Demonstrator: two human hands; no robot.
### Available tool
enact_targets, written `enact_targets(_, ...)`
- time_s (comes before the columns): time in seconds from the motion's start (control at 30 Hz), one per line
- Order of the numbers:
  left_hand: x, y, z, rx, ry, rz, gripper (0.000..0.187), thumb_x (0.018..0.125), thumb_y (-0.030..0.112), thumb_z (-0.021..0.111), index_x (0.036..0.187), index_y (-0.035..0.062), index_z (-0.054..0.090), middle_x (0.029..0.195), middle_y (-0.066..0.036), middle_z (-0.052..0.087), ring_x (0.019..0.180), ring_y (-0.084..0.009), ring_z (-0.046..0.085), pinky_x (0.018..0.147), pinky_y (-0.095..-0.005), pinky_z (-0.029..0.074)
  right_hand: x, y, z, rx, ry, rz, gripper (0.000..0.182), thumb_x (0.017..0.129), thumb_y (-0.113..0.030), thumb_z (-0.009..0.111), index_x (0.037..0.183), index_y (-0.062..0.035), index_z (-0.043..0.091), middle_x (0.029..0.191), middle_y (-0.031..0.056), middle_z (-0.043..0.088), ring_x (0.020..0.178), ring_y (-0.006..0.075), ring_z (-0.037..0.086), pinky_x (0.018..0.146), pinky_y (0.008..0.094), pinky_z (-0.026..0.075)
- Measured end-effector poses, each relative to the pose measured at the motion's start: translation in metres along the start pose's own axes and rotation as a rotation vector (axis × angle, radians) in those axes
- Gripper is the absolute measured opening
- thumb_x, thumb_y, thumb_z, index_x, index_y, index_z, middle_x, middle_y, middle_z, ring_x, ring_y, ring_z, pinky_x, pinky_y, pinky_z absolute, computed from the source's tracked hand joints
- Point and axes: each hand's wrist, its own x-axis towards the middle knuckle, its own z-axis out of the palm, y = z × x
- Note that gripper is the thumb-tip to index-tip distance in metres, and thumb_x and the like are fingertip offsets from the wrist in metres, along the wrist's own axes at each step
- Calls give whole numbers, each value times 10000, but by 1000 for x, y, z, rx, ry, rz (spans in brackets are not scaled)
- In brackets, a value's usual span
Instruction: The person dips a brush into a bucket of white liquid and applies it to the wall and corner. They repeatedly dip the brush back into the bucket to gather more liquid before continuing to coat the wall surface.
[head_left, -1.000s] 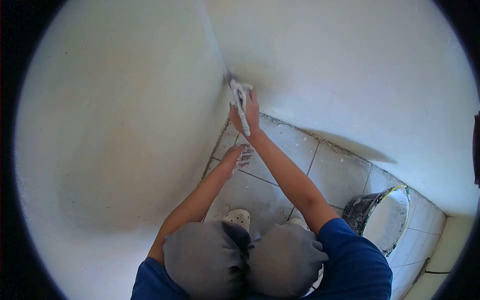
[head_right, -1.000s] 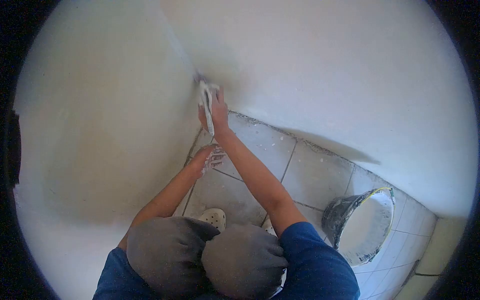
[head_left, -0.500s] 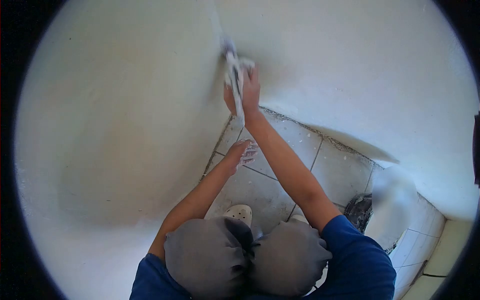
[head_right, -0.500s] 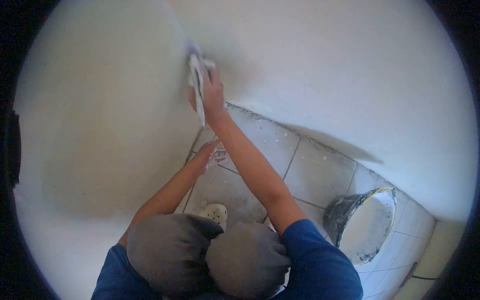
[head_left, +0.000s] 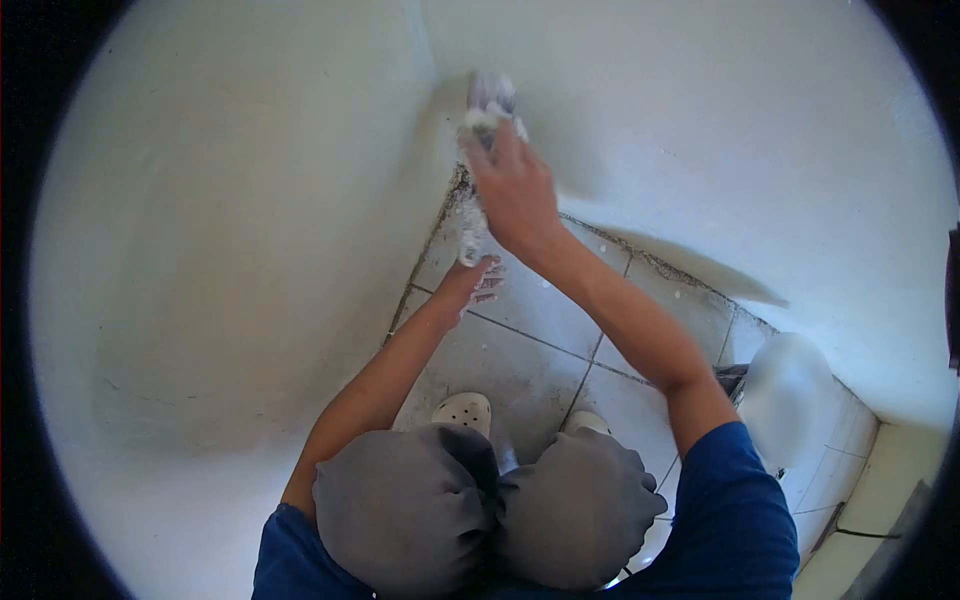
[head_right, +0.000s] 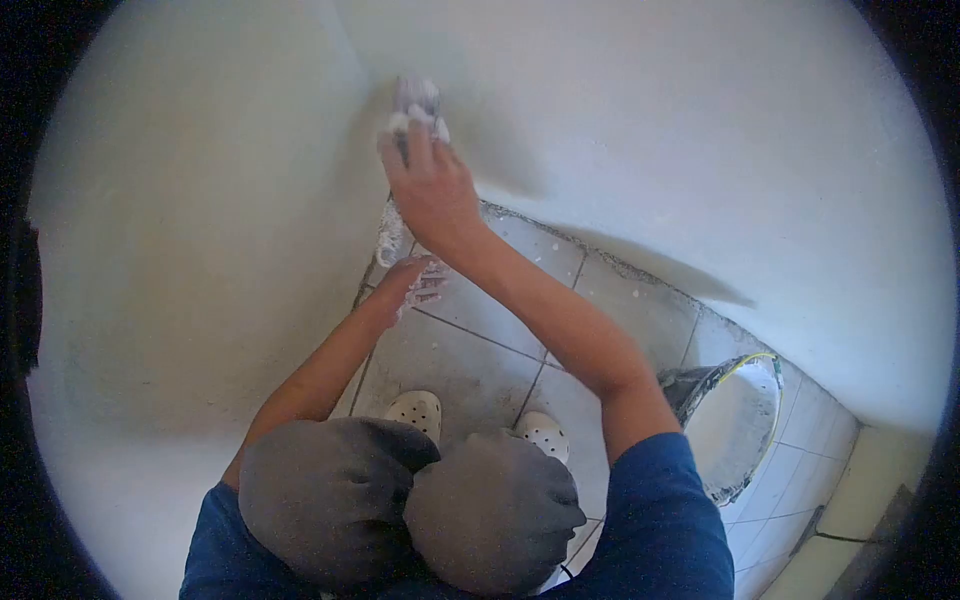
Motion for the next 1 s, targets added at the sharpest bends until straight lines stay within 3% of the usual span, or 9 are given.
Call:
enact_targets(0.1,-14,6,-5,-13,12,-20,347,824,332,520,1090,109,496,1009,-30,555,921,-157,542,760,-333,430,-35,19,81,-257,-46,-152,342,700,-69,555,1037,-21,521,1188,246,420,892,322,564,723,377,492)
enact_targets(0.2,-12,2,-20,93,41,-21,343,826,317,525,1088,97,496,1019,-37,553,932,-167,537,764,-333,430,-56,25,112,-176,-497,-101,330,710,-61,550,1032,-3,499,1196,241,418,896,325,570,694,381,507)
enact_targets(0.3,-9,-2,-32,-38,53,-16,342,829,298,527,1089,78,493,1025,-44,550,919,-171,541,758,-331,435,-36,22,82,-118,-450,-85,377,719,-39,536,1091,-11,478,1161,234,433,883,339,576,654,380,516)
enact_targets(0.37,-7,-1,-29,-32,65,-18,354,830,307,529,1091,70,488,1028,-48,547,919,-170,541,756,-331,439,-4,20,34,-52,-273,-25,400,710,-25,532,1106,-15,476,1118,226,449,840,333,584,631,362,513)
enact_targets(0.47,-6,-1,-22,-49,47,-6,359,836,311,526,1093,64,482,1024,-52,548,910,-166,543,750,-328,444,15,5,-43,-18,-14,-80,304,701,-81,546,993,-8,502,1020,163,466,795,275,587,628,363,519)
enact_targets(0.57,-4,1,-13,-33,20,21,348,848,307,516,1094,63,478,1015,-55,553,913,-164,542,745,-327,446,-9,13,-35,-36,37,-109,395,697,-16,528,1089,-24,479,1117,211,437,799,316,585,629,351,504)
enact_targets(0.7,-2,6,-7,148,11,0,349,850,312,502,1113,83,475,1078,-56,554,986,-199,538,813,-362,445,-84,63,79,-140,-261,-161,377,700,-23,531,1075,-40,493,1152,221,421,812,327,586,662,367,507)
enact_targets(0.8,-8,9,-7,130,46,12,307,860,291,503,1072,69,492,1003,-49,562,914,-161,541,741,-322,444,-84,74,68,-19,-596,60,413,687,-24,550,1095,-42,491,1166,225,414,817,329,587,682,388,505)
enact_targets(1.0,2,4,0,132,78,-8,257,852,264,508,1032,81,511,965,-37,570,890,-158,543,733,-315,447,-22,45,-59,51,-17,-145,394,699,-58,552,1088,-38,489,1134,213,430,874,331,575,685,369,508)
